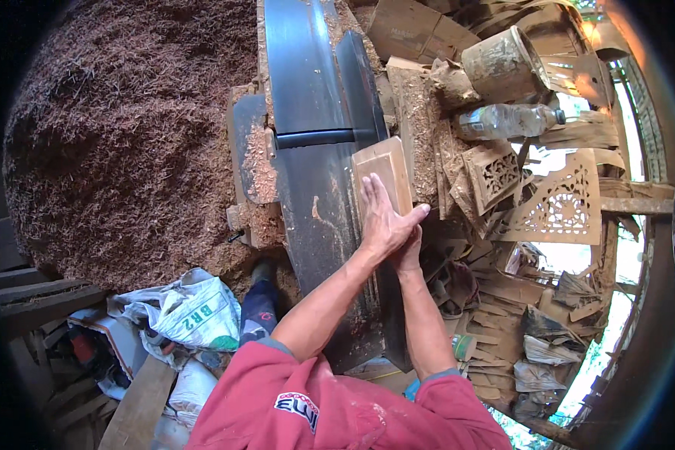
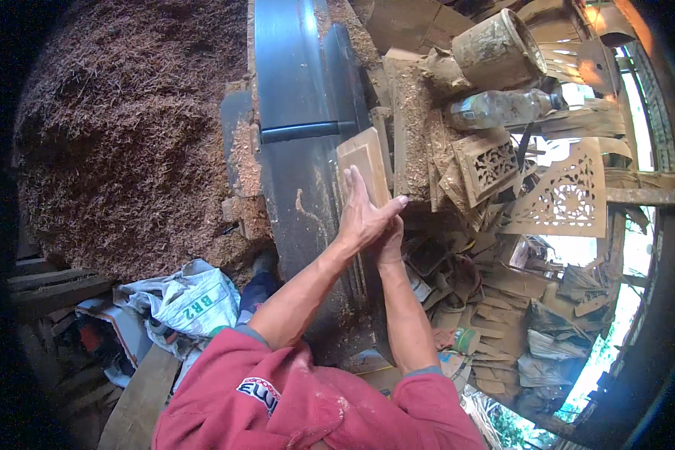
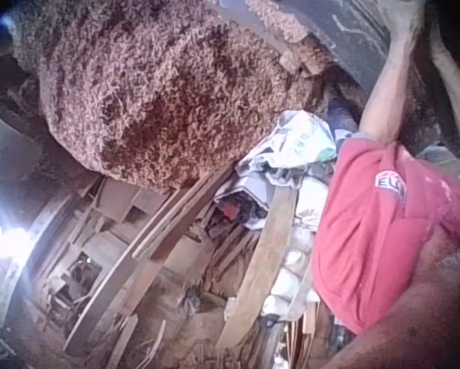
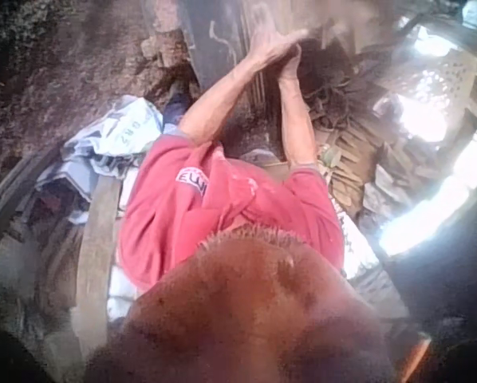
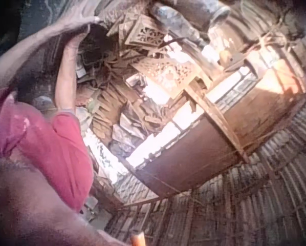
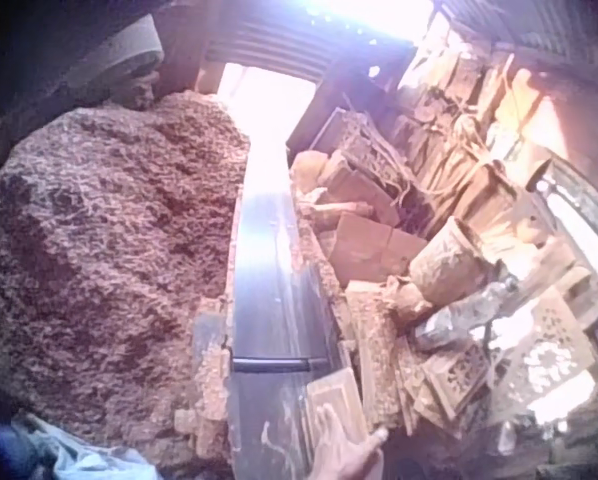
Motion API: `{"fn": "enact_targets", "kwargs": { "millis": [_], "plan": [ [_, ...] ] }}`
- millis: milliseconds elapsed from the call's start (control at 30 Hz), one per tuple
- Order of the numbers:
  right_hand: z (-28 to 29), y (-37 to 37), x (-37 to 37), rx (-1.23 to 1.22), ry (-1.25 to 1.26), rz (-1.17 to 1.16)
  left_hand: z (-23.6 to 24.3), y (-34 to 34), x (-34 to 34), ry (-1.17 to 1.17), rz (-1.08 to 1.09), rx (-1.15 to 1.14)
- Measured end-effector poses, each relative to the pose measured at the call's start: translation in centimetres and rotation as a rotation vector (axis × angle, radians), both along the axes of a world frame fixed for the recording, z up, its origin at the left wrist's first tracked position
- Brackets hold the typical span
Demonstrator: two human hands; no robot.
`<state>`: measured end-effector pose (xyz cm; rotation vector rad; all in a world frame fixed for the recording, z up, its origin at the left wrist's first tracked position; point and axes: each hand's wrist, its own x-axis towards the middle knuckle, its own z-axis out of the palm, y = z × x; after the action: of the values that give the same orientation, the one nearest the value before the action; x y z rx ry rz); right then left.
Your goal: The person prepares a small wooden panel using a jointer and a handheld planer, then fits and hammers decorative trim pieces onto the edges of a larger wooden structure.
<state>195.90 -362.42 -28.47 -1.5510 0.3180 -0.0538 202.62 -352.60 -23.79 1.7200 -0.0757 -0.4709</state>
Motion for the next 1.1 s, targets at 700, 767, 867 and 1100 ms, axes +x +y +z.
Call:
{"fn": "enact_targets", "kwargs": {
  "millis": [700, 767, 867, 1100],
  "plan": [
    [2.9, 1.6, 9.5, 0.638, -0.101, 0.184, -0.1, 0.0, 8.3, -0.026, 0.041, -0.020],
    [2.9, 1.5, 10.2, 0.526, -0.094, 0.157, -0.3, -0.1, 9.0, -0.029, 0.046, -0.015],
    [1.5, 0.5, 10.8, 0.477, -0.048, 0.096, -0.4, -0.3, 9.8, -0.021, 0.049, -0.037],
    [-0.5, -1.3, 12.3, 0.395, 0.049, 0.046, -0.4, -0.6, 12.1, -0.030, 0.060, -0.048]
  ]
}}
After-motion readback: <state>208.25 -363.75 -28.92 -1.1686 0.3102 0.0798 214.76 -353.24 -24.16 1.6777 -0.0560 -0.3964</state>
